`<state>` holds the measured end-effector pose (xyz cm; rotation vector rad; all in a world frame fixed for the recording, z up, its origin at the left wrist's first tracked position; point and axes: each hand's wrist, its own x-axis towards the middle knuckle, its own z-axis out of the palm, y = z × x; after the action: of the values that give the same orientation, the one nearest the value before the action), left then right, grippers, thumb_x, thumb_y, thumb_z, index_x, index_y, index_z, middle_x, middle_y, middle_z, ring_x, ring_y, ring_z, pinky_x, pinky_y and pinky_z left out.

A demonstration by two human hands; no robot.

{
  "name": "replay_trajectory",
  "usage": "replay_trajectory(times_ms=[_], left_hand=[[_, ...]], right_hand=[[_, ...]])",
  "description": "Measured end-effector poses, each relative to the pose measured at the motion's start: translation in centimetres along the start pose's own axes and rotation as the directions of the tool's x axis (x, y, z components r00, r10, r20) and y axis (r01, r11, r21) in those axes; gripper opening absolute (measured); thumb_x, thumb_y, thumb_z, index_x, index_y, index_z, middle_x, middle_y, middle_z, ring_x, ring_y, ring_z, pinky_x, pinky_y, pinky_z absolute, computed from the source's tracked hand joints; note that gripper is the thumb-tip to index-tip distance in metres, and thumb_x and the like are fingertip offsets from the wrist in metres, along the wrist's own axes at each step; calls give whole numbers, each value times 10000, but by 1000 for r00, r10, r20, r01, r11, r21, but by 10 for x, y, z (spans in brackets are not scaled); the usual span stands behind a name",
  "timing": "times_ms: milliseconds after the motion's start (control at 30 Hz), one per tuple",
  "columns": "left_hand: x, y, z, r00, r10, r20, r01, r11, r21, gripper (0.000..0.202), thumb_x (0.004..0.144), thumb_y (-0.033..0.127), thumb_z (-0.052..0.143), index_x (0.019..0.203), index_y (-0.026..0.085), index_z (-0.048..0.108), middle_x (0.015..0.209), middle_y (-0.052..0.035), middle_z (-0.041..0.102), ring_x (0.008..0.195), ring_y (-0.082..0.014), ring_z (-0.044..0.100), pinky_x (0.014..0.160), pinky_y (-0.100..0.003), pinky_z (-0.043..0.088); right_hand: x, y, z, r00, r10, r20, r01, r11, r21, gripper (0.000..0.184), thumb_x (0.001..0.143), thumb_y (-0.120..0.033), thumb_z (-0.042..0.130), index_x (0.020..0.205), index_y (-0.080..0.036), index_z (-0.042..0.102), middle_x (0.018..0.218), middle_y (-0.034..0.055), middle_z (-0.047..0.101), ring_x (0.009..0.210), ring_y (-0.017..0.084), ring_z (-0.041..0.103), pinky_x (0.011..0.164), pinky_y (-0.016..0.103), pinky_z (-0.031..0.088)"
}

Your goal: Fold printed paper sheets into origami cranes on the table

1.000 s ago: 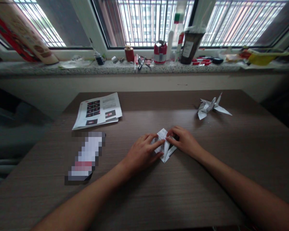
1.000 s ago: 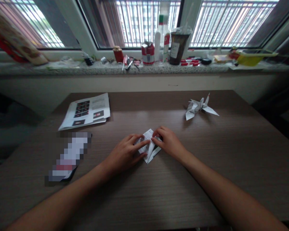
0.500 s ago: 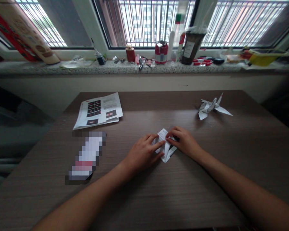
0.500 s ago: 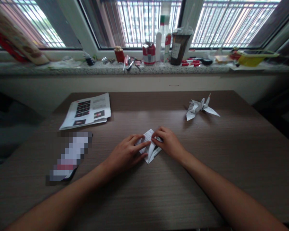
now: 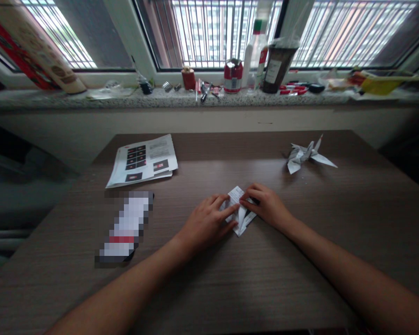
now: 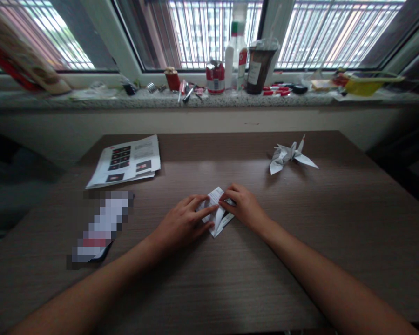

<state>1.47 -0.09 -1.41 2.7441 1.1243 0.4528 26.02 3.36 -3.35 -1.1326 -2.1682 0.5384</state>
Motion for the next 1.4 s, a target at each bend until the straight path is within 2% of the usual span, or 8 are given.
replay_trajectory(times_ms=[200, 333, 700, 867, 933, 1033, 1200, 1400], left_hand=[[2, -7, -1, 994, 93, 50, -90, 994, -59, 417, 1086, 410, 491, 1465, 246, 551, 1501, -94, 555, 1395, -279, 487, 1157, -479, 452], [3, -10, -2, 988, 136, 75, -129, 988, -90, 462, 1095, 436, 459, 1496, 214, 516, 1548, -89, 527, 1448, -274, 450, 1190, -467, 425], [7, -5, -5, 988, 136, 76, -131, 989, -68, 470, 1078, 473, 488, 1455, 197, 544, 1482, -97, 587, 1391, -285, 510, 1158, -457, 456], [7, -6, -2, 989, 132, 68, -129, 990, -51, 418, 1093, 414, 471, 1445, 203, 551, 1477, -91, 589, 1378, -278, 521, 1150, -462, 463], [7, -8, -1, 986, 148, 70, -145, 988, -51, 396, 1099, 385, 460, 1435, 201, 560, 1490, -88, 582, 1381, -279, 520, 1141, -466, 471], [6, -11, 1, 984, 160, 73, -155, 986, -61, 381, 1103, 356, 450, 1426, 192, 569, 1503, -85, 577, 1386, -274, 521, 1141, -467, 476], [6, -11, 0, 986, 158, 61, -152, 984, -90, 369, 1100, 334, 463, 1429, 209, 574, 1497, -90, 585, 1382, -254, 538, 1159, -473, 466], [5, -10, -4, 980, 184, 71, -178, 981, -81, 354, 1092, 324, 492, 1422, 243, 593, 1515, -89, 567, 1392, -273, 531, 1139, -487, 483]], right_hand=[[1, 6, 0, 999, -43, 10, 43, 999, 12, 37, 943, -204, 725, 909, -205, 741, 931, 46, 652, 860, 190, 634, 783, 329, 506], [-1, 8, -2, 997, -70, 23, 69, 998, 12, 55, 958, -229, 706, 952, -216, 759, 981, 64, 655, 907, 205, 649, 814, 353, 533], [-8, -3, -18, 989, -136, 51, 137, 990, -16, 145, 1001, -244, 640, 1066, -226, 767, 1101, 107, 669, 1022, 230, 670, 905, 408, 569], [-24, -15, -27, 974, -180, 138, 190, 980, -62, 230, 1020, -239, 600, 1205, -261, 735, 1255, 115, 680, 1161, 253, 656, 978, 455, 567], [-34, -20, -30, 954, -234, 187, 248, 967, -57, 280, 1017, -220, 596, 1262, -281, 718, 1309, 117, 680, 1194, 262, 655, 971, 462, 580], [-48, -25, -33, 924, -277, 265, 307, 949, -78, 353, 1002, -207, 616, 1336, -294, 687, 1378, 105, 670, 1265, 282, 636, 1042, 512, 554], [-61, -28, -34, 918, -272, 288, 310, 946, -98, 401, 1010, -188, 602, 1392, -298, 652, 1434, 94, 651, 1306, 281, 627, 1090, 526, 538], [-65, -26, -33, 915, -256, 313, 307, 943, -126, 431, 1015, -197, 605, 1430, -313, 617, 1495, 80, 605, 1349, 277, 597, 1114, 515, 524]])
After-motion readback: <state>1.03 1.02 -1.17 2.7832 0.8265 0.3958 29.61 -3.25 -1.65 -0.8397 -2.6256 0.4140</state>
